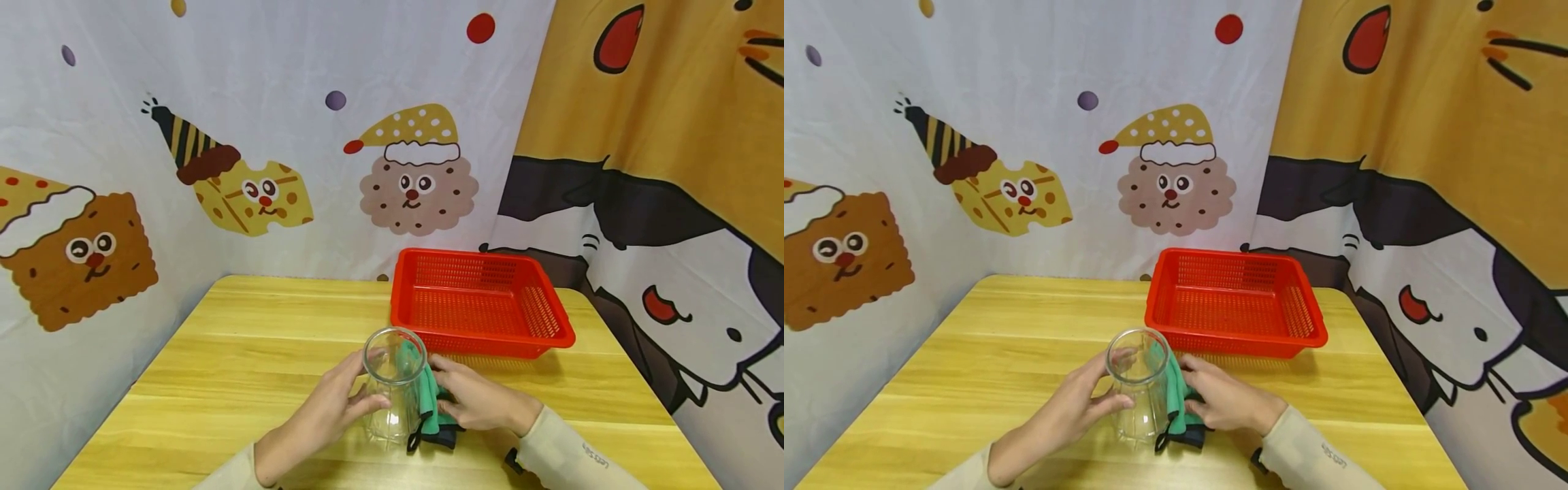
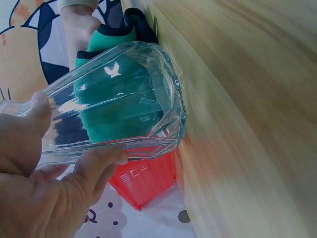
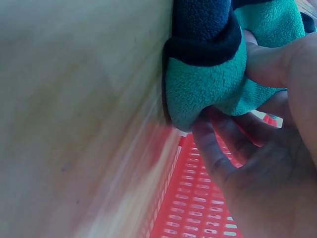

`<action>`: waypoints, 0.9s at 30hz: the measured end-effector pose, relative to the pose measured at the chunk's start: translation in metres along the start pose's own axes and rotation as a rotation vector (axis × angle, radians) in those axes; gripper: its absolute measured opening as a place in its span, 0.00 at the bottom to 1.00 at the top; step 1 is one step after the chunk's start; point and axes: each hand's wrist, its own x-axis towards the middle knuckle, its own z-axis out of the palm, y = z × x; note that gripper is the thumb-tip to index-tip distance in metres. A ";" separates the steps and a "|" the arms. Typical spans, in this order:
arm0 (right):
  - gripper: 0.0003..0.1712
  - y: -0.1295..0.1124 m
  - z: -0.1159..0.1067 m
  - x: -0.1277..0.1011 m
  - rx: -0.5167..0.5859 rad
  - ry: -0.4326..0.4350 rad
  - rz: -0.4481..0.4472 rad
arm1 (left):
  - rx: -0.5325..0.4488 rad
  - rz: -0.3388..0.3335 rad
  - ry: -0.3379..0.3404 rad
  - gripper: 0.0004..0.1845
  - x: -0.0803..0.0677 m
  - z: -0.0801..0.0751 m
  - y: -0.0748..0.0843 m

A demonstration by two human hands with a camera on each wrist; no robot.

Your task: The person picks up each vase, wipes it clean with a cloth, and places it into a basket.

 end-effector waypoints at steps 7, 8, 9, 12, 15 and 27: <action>0.21 -0.002 -0.002 0.002 -0.036 -0.009 -0.009 | -0.012 0.000 -0.005 0.39 0.000 -0.001 0.001; 0.20 -0.003 -0.003 0.002 -0.039 -0.012 -0.007 | -0.013 -0.003 -0.007 0.39 0.000 -0.001 0.002; 0.20 -0.003 -0.003 0.002 -0.039 -0.015 -0.008 | -0.013 -0.006 -0.008 0.39 0.000 -0.001 0.002; 0.19 -0.004 -0.004 0.003 -0.037 -0.025 -0.001 | -0.011 -0.011 -0.010 0.40 -0.001 -0.001 0.002; 0.20 -0.004 -0.004 0.003 -0.019 -0.033 0.016 | -0.009 -0.019 -0.012 0.40 -0.002 -0.001 0.003; 0.36 0.000 -0.011 -0.001 0.238 -0.035 0.071 | -0.004 -0.011 0.001 0.39 -0.002 0.001 0.000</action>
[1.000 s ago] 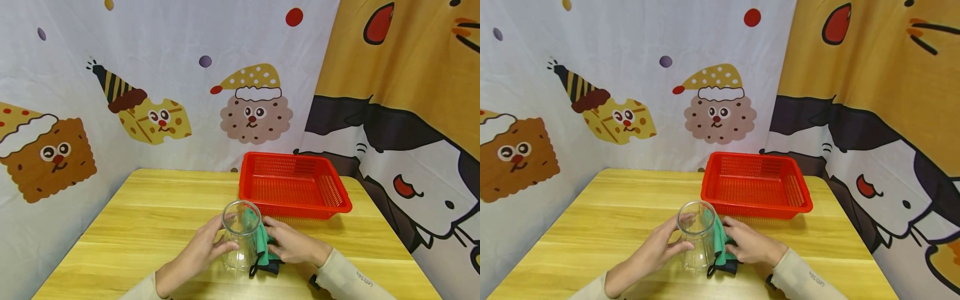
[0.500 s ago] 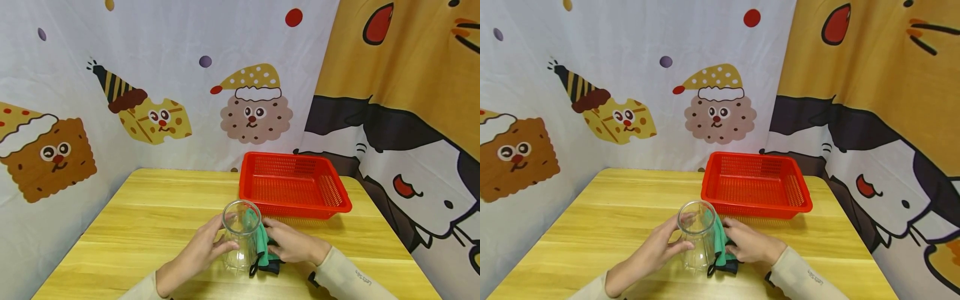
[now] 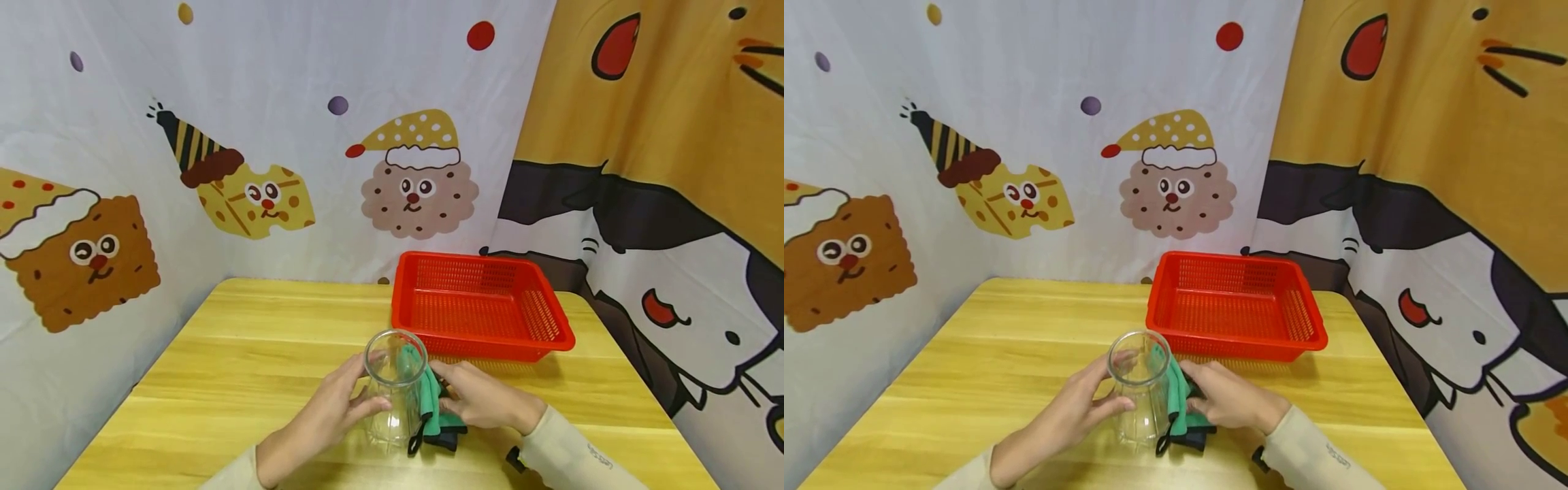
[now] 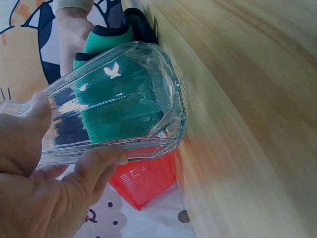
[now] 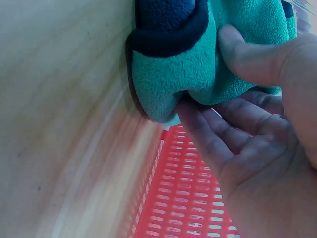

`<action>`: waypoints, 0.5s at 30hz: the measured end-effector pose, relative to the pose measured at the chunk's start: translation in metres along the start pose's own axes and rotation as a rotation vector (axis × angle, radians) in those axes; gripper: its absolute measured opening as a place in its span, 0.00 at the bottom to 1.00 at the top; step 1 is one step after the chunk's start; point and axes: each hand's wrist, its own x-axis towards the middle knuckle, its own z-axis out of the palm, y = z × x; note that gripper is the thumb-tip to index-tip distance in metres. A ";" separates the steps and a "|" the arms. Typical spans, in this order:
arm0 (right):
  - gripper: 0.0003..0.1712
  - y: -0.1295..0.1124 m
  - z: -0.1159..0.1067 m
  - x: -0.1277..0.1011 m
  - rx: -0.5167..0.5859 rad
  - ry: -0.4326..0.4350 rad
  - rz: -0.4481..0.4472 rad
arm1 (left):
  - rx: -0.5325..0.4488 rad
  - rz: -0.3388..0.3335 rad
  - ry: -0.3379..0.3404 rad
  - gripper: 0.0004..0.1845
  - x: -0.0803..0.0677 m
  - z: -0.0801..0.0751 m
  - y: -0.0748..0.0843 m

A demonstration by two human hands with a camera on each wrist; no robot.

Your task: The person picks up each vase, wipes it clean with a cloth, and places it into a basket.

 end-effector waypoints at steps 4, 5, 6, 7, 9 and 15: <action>0.34 0.001 0.001 0.000 0.009 0.015 -0.044 | -0.004 -0.008 -0.007 0.40 0.000 0.000 0.000; 0.34 0.002 0.001 0.000 0.012 0.018 -0.050 | -0.004 -0.010 -0.009 0.40 0.000 -0.001 0.001; 0.34 0.002 0.002 0.000 0.011 0.025 -0.058 | -0.004 -0.011 -0.011 0.40 0.000 -0.001 0.001; 0.32 0.003 0.002 0.000 0.012 0.032 -0.065 | -0.004 -0.012 -0.012 0.40 0.000 -0.001 0.001; 0.30 0.003 0.003 0.000 0.013 0.044 -0.070 | -0.004 -0.010 -0.011 0.40 0.000 -0.001 0.001; 0.21 0.003 0.005 0.002 0.019 0.077 -0.084 | 0.009 0.017 0.004 0.40 0.002 0.000 0.000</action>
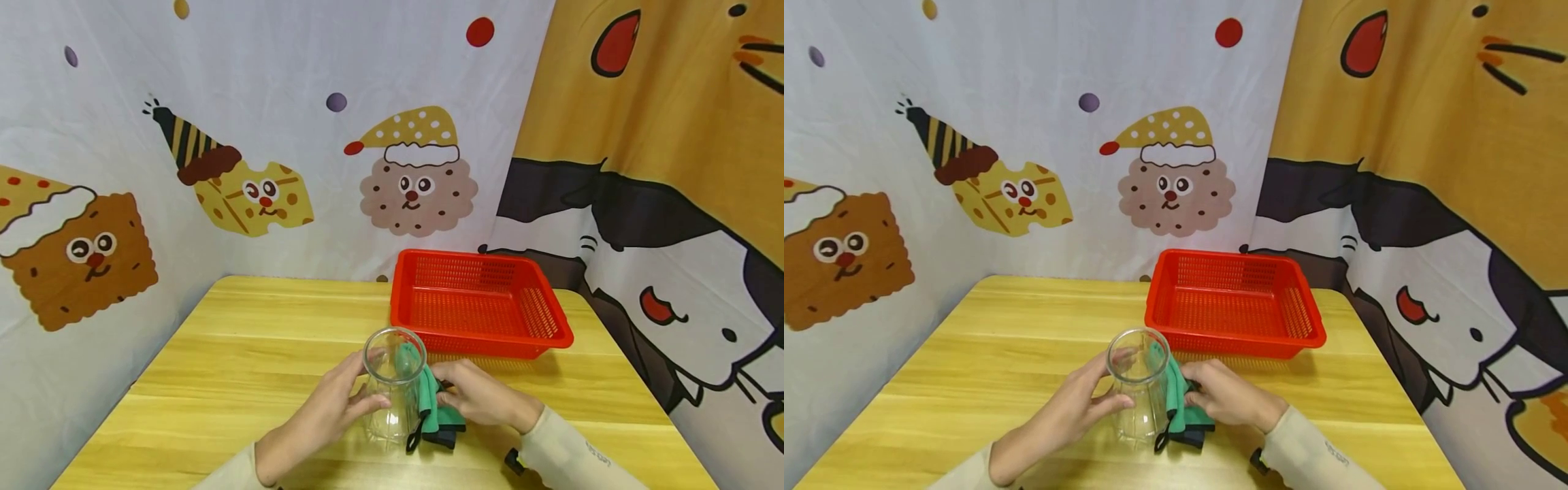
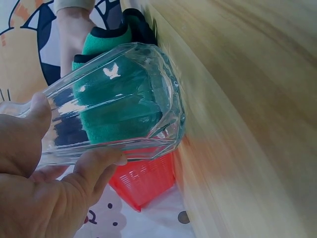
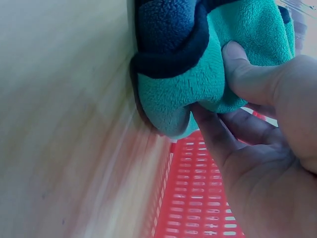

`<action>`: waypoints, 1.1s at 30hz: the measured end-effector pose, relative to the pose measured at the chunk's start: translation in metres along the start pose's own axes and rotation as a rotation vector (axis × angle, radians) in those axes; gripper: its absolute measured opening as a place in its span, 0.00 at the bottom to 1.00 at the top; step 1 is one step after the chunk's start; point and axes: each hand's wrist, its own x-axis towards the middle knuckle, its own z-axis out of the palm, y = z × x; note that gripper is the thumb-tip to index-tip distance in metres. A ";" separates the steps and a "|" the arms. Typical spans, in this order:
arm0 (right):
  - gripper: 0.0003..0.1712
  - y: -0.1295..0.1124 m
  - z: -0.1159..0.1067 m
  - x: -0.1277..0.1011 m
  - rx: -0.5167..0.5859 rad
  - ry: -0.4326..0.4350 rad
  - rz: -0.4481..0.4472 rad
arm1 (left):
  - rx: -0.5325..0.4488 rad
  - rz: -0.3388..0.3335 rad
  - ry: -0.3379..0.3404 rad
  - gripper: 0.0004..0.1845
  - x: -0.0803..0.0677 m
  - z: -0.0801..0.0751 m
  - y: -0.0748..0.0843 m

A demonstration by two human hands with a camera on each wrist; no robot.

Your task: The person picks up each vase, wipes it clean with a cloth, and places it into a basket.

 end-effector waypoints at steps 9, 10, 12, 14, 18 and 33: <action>0.21 0.000 0.001 0.002 0.017 0.031 0.003 | 0.006 0.012 -0.002 0.39 0.000 0.000 -0.001; 0.22 0.000 0.001 0.002 0.022 0.035 0.007 | 0.005 0.012 -0.004 0.39 0.000 0.000 -0.001; 0.22 0.001 0.002 0.002 0.032 0.043 0.010 | 0.001 0.010 -0.007 0.39 0.000 0.000 0.000; 0.23 0.001 0.003 0.002 0.044 0.050 0.011 | -0.004 0.006 -0.008 0.39 0.000 0.000 0.000; 0.23 0.002 0.004 0.001 0.063 0.062 0.013 | -0.012 -0.008 -0.010 0.40 -0.001 0.000 0.000; 0.24 0.003 0.004 -0.001 0.104 0.057 0.049 | -0.014 0.003 -0.007 0.39 -0.001 0.001 0.000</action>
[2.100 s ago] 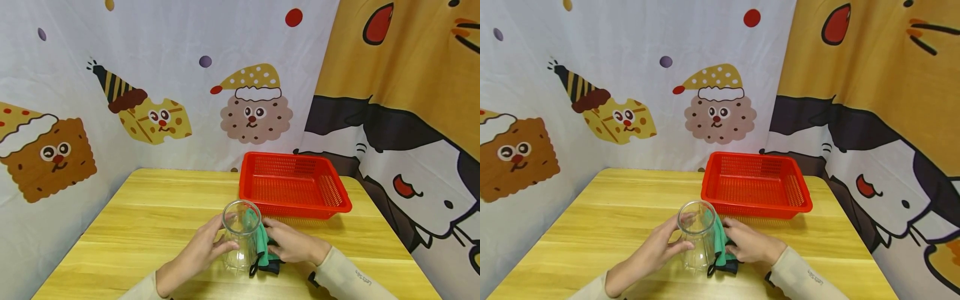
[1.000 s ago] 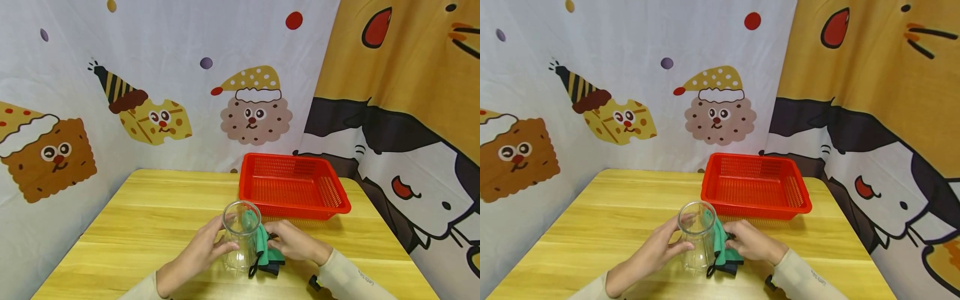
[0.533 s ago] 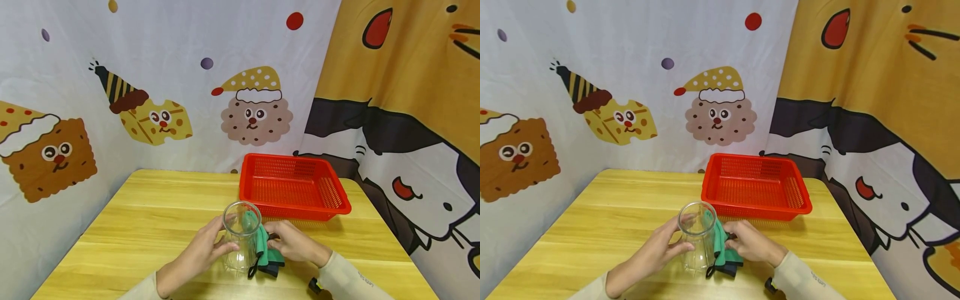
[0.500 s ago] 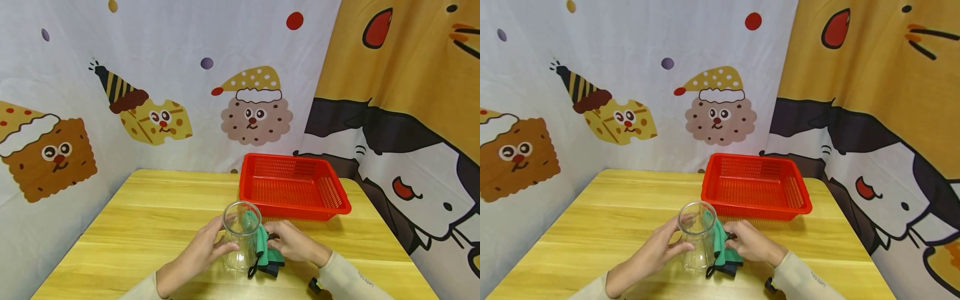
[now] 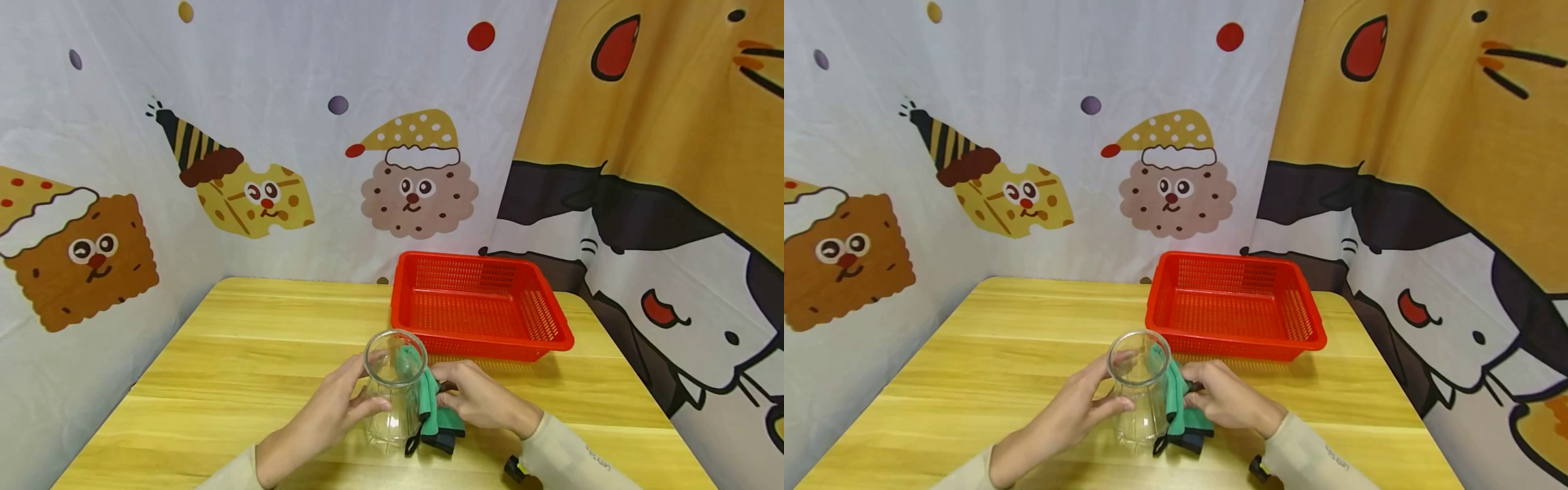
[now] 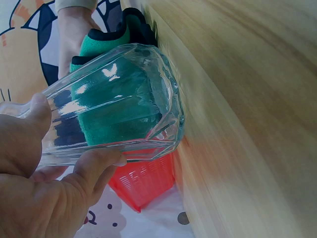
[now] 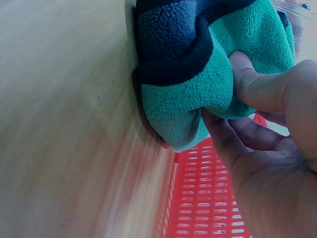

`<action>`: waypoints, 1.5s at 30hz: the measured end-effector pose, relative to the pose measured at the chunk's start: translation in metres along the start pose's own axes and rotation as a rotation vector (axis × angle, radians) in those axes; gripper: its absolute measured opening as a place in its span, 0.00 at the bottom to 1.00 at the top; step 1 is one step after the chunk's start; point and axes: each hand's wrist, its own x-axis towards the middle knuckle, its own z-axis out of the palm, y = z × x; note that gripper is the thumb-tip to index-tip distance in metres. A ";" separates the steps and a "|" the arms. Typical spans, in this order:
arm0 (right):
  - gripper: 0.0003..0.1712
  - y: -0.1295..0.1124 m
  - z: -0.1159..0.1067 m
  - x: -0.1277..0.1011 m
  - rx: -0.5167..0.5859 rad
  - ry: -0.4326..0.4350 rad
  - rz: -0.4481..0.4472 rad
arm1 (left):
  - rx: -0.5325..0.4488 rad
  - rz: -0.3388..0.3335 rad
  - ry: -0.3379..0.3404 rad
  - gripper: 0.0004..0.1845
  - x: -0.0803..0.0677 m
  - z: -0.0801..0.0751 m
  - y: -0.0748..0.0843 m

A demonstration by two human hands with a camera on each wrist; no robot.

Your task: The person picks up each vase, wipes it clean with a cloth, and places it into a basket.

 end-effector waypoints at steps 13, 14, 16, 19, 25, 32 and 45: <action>0.30 -0.004 -0.002 0.000 0.034 0.038 -0.003 | -0.009 -0.016 -0.004 0.39 0.000 0.001 0.001; 0.30 -0.005 -0.002 0.000 0.035 0.040 -0.004 | -0.008 -0.017 -0.004 0.39 0.000 0.001 0.001; 0.31 -0.005 -0.002 -0.001 0.037 0.044 -0.005 | -0.010 -0.018 -0.004 0.39 0.000 0.001 0.001; 0.32 -0.005 -0.001 -0.001 0.040 0.053 -0.007 | -0.012 -0.022 -0.008 0.40 0.000 0.001 0.001; 0.30 -0.007 0.000 -0.001 0.050 0.080 -0.028 | -0.026 -0.023 -0.011 0.40 -0.001 0.001 0.000; 0.28 -0.010 -0.001 -0.001 0.073 0.101 -0.033 | -0.029 -0.021 -0.010 0.40 -0.001 0.001 0.000; 0.28 -0.014 -0.002 0.000 0.070 0.136 -0.059 | -0.004 -0.005 0.003 0.39 -0.001 0.001 -0.001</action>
